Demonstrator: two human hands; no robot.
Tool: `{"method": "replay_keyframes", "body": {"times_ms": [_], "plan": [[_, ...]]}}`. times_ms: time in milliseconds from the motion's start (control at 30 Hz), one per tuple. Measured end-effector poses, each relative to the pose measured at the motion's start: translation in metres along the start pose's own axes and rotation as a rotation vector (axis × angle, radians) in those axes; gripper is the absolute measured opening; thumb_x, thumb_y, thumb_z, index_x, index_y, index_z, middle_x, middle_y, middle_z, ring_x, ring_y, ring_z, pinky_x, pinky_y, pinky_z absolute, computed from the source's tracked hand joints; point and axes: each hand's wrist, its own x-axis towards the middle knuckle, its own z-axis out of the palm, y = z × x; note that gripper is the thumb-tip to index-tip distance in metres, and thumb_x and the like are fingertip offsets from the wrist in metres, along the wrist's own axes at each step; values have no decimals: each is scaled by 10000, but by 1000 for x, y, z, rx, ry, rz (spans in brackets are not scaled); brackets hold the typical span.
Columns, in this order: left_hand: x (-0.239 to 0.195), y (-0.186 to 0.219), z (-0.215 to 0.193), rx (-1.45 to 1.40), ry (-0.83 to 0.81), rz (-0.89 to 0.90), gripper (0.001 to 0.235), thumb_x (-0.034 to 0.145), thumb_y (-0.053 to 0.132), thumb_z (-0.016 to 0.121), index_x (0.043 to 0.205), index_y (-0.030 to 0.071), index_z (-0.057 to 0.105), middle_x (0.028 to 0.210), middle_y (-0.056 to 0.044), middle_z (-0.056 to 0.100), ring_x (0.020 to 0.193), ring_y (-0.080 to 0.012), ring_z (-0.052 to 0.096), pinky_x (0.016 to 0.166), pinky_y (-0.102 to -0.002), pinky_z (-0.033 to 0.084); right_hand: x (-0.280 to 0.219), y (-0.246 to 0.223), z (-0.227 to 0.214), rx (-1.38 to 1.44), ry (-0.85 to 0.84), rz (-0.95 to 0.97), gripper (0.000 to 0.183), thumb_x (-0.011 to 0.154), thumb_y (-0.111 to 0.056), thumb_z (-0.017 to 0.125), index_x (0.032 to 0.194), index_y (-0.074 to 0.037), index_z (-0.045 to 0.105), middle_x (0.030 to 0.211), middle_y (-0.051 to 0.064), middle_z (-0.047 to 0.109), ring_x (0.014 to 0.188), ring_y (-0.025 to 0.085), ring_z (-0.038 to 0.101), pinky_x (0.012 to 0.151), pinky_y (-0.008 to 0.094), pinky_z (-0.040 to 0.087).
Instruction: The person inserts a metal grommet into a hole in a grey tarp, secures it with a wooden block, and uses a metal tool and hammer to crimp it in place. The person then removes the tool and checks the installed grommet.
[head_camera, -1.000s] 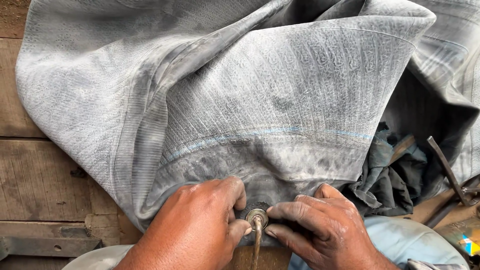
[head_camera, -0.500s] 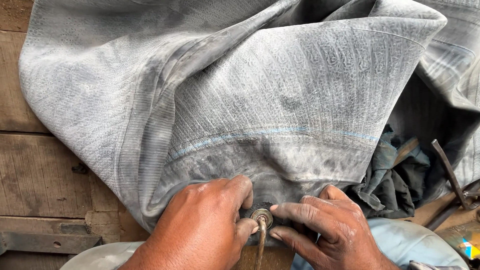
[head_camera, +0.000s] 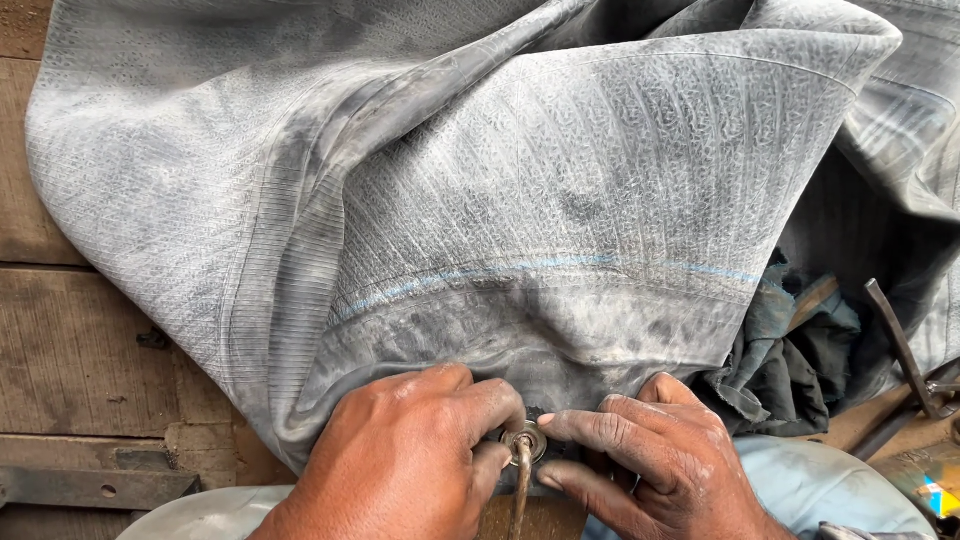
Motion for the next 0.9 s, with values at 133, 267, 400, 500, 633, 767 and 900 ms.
{"method": "replay_keyframes", "body": {"times_ms": [133, 267, 400, 500, 633, 767, 900], "plan": [[-2, -8, 11, 21, 49, 52, 271, 855, 333, 797, 1088, 207, 741, 925, -68, 692, 931, -268, 743, 798, -456, 581, -1, -1, 1, 6, -6, 1, 474, 784, -375, 914, 1188, -176, 764, 638, -67, 624, 556, 71, 491, 609, 312, 327], [-2, -8, 17, 54, 107, 127, 335, 822, 299, 815, 1100, 141, 715, 928, -106, 674, 924, -299, 739, 752, -472, 584, -2, -1, 2, 20, -9, 15, 468, 788, -364, 906, 1189, -174, 757, 652, -64, 634, 566, 74, 491, 612, 311, 322], [-4, -5, 21, 63, 138, 135, 280, 831, 245, 791, 1056, 101, 708, 899, -118, 660, 894, -286, 746, 738, -470, 590, 1, -2, -2, 39, -21, 5, 448, 802, -341, 899, 1192, -174, 756, 664, -65, 643, 571, 71, 498, 614, 309, 320], [-5, -4, 24, 40, 196, 151, 238, 858, 196, 750, 1072, 99, 711, 871, -123, 653, 884, -278, 746, 723, -477, 582, 3, -3, -4, 51, -29, 3, 445, 802, -331, 897, 1193, -174, 754, 678, -62, 649, 585, 83, 486, 618, 306, 331], [-5, -4, 23, 30, 236, 191, 237, 861, 192, 741, 1076, 96, 712, 871, -127, 651, 875, -294, 737, 713, -489, 571, 8, -10, -6, 32, -22, 17, 446, 765, -315, 905, 1159, -166, 764, 656, -51, 659, 570, 101, 474, 604, 310, 350], [-3, 0, 21, 72, 291, 255, 218, 804, 188, 754, 977, 75, 686, 871, -129, 651, 861, -310, 722, 728, -490, 563, 3, -6, -3, 71, -16, 55, 447, 779, -338, 909, 1171, -176, 769, 673, -73, 672, 592, 90, 482, 620, 295, 363], [-5, 0, 27, 68, 330, 268, 230, 773, 174, 747, 940, 44, 659, 870, -138, 646, 856, -316, 707, 722, -486, 543, 1, -6, -2, 97, -13, 47, 439, 805, -338, 897, 1187, -173, 756, 712, -83, 682, 604, 69, 496, 630, 284, 353]]}}
